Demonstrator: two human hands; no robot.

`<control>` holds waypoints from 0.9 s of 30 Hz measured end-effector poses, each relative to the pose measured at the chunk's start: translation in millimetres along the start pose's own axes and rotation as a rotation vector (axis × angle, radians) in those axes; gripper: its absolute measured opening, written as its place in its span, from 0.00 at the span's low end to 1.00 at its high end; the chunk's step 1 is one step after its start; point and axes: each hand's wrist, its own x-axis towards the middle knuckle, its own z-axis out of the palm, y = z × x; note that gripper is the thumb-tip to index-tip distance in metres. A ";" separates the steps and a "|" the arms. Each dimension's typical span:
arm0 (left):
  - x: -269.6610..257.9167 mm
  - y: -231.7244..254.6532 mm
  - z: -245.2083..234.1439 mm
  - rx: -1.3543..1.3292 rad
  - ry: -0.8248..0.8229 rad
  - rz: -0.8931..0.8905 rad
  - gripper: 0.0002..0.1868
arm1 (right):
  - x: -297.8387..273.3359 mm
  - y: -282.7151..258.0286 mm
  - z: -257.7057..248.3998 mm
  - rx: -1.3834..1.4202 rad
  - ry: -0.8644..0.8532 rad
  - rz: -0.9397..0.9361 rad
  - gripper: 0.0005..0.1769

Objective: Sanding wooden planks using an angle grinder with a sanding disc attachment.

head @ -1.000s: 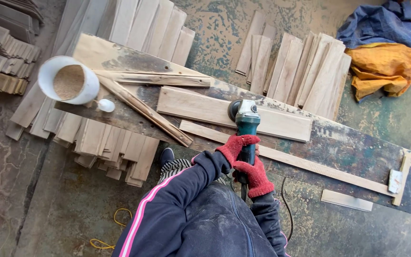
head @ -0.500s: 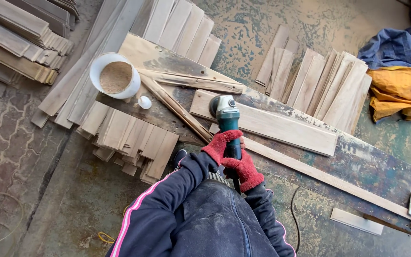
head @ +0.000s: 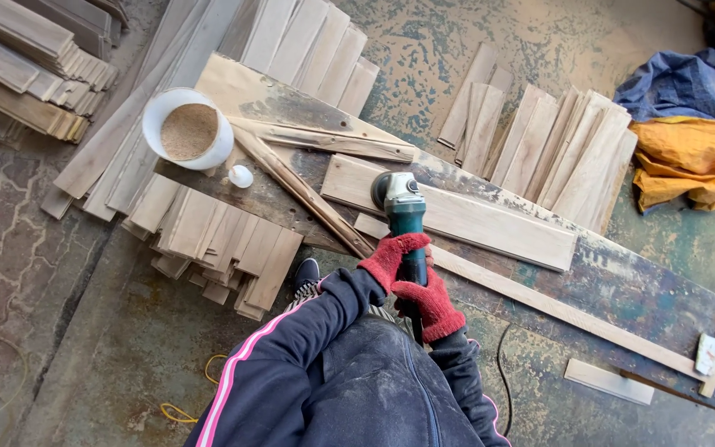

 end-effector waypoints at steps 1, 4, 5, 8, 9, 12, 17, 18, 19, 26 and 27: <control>12.3 -11.5 -2.6 0.002 -0.012 -0.017 0.19 | 4.0 8.0 -9.8 0.023 0.025 -0.007 0.27; 34.7 -46.2 4.8 0.022 -0.035 -0.074 0.19 | -3.5 14.1 -36.8 0.084 0.097 0.005 0.28; 39.6 -57.7 9.1 0.030 -0.041 -0.100 0.19 | -9.1 13.6 -44.8 0.113 0.128 0.023 0.28; 61.2 -86.6 12.6 0.090 -0.097 -0.186 0.22 | -18.5 22.7 -68.4 0.171 0.186 0.036 0.29; 59.6 -83.6 18.6 0.098 -0.101 -0.197 0.22 | -19.2 26.4 -72.6 0.178 0.198 0.036 0.29; 65.1 -86.5 28.4 0.204 -0.195 -0.429 0.09 | -19.1 30.3 -83.5 0.159 0.236 0.023 0.27; 80.5 -96.8 9.9 0.167 -0.104 -0.226 0.22 | -18.7 22.0 -78.0 0.160 0.183 0.026 0.29; 80.5 -94.2 8.5 0.155 -0.100 -0.213 0.22 | -15.8 22.2 -74.7 0.149 0.169 0.026 0.29; 80.2 -90.9 6.2 0.161 -0.088 -0.194 0.25 | -12.9 22.9 -70.1 0.136 0.151 0.027 0.30; 61.6 -47.2 -26.2 0.119 -0.016 -0.070 0.29 | -8.1 10.3 -18.3 0.002 0.034 0.040 0.30; 53.8 -37.8 -30.9 0.105 -0.012 -0.057 0.29 | -7.6 9.2 -10.8 -0.012 0.020 0.040 0.30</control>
